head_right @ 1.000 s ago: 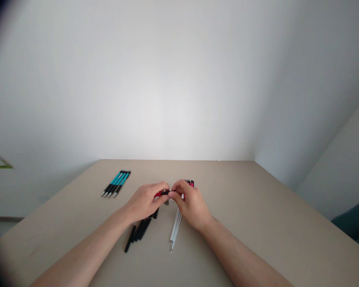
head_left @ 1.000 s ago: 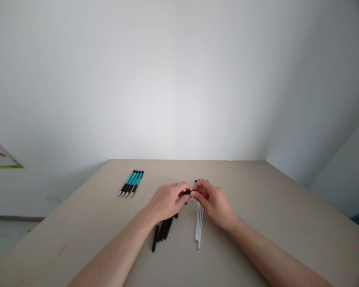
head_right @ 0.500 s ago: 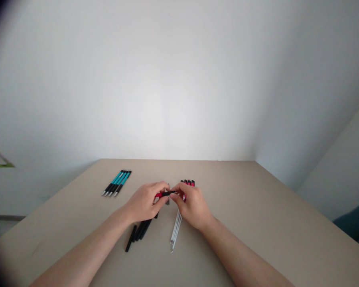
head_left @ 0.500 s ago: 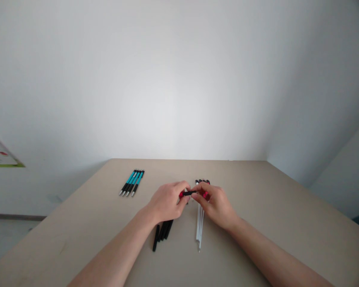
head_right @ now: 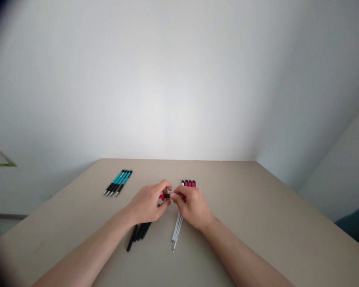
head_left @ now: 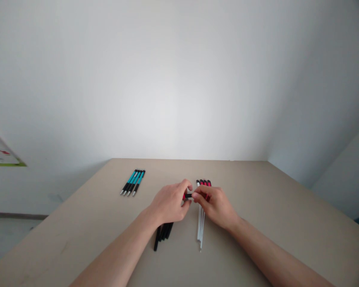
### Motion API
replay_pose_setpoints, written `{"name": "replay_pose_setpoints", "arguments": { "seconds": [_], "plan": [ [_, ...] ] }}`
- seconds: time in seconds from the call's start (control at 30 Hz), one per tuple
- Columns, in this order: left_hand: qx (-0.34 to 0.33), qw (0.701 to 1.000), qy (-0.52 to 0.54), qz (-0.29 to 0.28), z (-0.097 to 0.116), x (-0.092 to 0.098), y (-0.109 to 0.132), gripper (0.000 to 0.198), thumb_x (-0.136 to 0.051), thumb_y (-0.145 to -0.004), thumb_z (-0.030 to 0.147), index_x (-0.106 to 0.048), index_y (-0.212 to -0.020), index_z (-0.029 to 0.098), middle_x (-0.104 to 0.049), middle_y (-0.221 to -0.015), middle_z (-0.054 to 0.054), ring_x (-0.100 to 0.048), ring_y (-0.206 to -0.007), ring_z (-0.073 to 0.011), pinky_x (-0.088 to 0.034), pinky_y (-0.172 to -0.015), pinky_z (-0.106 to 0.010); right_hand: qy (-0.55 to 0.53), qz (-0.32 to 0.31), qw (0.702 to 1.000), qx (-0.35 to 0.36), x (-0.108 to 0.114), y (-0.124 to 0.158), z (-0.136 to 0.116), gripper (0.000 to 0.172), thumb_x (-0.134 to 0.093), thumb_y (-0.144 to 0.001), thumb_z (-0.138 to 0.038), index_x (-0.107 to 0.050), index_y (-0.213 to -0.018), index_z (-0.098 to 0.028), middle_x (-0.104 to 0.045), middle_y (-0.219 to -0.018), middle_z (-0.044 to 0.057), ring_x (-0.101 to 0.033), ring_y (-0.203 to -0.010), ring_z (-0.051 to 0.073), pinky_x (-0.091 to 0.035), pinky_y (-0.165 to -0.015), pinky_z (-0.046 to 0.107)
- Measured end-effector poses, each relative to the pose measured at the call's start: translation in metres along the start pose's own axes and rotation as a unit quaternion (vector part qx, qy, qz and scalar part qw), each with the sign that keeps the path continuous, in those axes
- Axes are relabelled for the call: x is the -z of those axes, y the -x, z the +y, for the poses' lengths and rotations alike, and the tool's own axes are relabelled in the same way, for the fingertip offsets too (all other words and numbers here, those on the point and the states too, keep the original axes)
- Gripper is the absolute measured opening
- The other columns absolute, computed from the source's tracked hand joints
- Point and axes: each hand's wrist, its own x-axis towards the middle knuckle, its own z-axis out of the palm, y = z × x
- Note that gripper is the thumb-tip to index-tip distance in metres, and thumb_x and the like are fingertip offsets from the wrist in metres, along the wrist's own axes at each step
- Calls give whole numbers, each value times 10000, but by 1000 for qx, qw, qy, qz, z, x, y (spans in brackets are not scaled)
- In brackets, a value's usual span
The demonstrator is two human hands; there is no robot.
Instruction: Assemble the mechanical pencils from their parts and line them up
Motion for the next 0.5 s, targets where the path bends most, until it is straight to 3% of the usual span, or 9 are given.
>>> {"name": "replay_pose_setpoints", "arguments": {
  "seconds": [0.5],
  "plan": [
    [-4, 999, -50, -19, 5, 2, -1, 202, -498, -817, 283, -436, -1001, 229, -648, -873, -28, -624, -767, -216, -428, -633, -297, 25, -34, 999, -25, -4, -2, -4, 430, -350, -940, -365, -455, -567, -179, -491, -497, -21, -433, -477, 98, -300, -494, 216]
  ]
}}
